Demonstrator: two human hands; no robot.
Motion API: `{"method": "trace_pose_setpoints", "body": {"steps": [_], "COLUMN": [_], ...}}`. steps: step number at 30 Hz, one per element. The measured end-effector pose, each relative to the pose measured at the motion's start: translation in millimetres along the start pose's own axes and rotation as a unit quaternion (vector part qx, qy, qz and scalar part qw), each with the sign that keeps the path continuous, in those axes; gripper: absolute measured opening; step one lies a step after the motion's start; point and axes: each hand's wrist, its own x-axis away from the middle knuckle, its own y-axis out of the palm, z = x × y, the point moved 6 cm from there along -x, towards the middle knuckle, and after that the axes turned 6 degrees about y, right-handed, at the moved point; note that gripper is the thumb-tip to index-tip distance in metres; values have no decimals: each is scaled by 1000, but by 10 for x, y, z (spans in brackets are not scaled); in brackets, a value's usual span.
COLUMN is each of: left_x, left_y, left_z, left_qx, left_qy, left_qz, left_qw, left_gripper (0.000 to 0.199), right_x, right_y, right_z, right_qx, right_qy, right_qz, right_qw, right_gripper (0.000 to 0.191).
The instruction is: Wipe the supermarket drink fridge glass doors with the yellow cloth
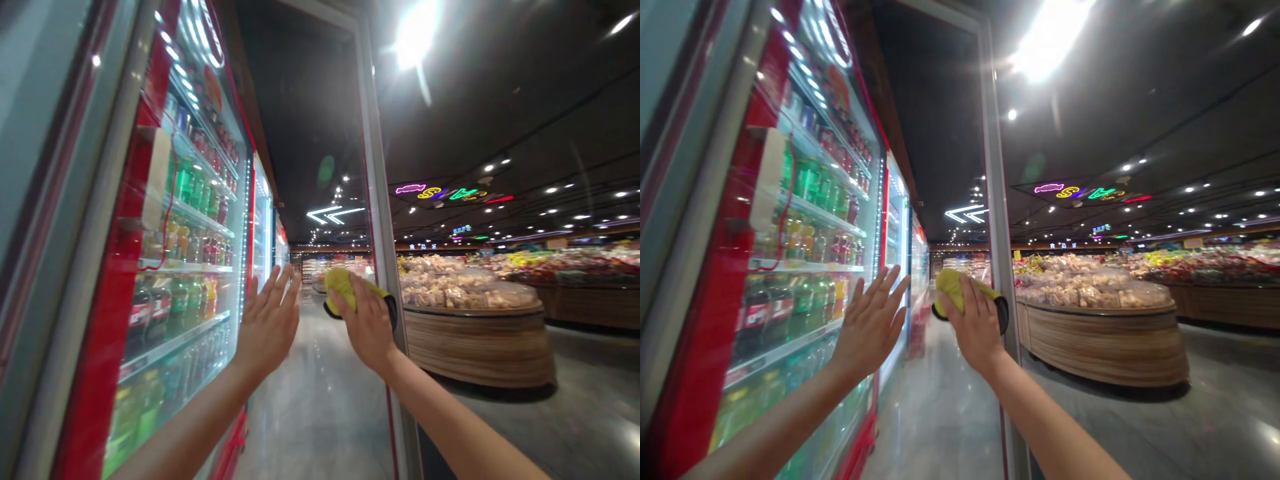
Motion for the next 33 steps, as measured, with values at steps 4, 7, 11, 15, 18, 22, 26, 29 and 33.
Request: {"method": "trace_pose_setpoints", "body": {"steps": [4,7,11,15,18,22,26,29,33], "left_x": [80,114,176,303,417,527,568,589,633], "left_y": [-71,-101,-98,-139,-202,-266,-259,-255,-273], "left_z": [-57,-131,-169,-175,-207,-299,-323,-285,-256], "left_qx": [3,0,4,7,13,13,22,27,41], "left_qy": [7,-13,-20,-22,-14,-22,-37,-37,-33], "left_qz": [-3,-11,-21,-20,-23,-27,-12,10,9], "left_qw": [1000,1000,1000,1000,1000,999,999,999,999], "left_gripper": [66,67,67,66,65,64,64,64,64], "right_x": [-49,-670,-899,-72,329,-4,-57,368,566], "right_y": [-28,67,133,-9,-69,45,44,-27,-119], "right_z": [203,406,168,-163,7,256,-116,-372,-52], "right_qx": [-7,-33,-72,-111,-115,-98,-66,-59,-23], "right_qy": [1,127,144,-61,-90,98,156,59,109], "right_qz": [-36,-40,-64,-114,-90,-37,-26,-58,-27], "right_qw": [999,991,985,985,985,990,985,995,993], "right_gripper": [47,52,57,58,52,52,58,63,59]}}
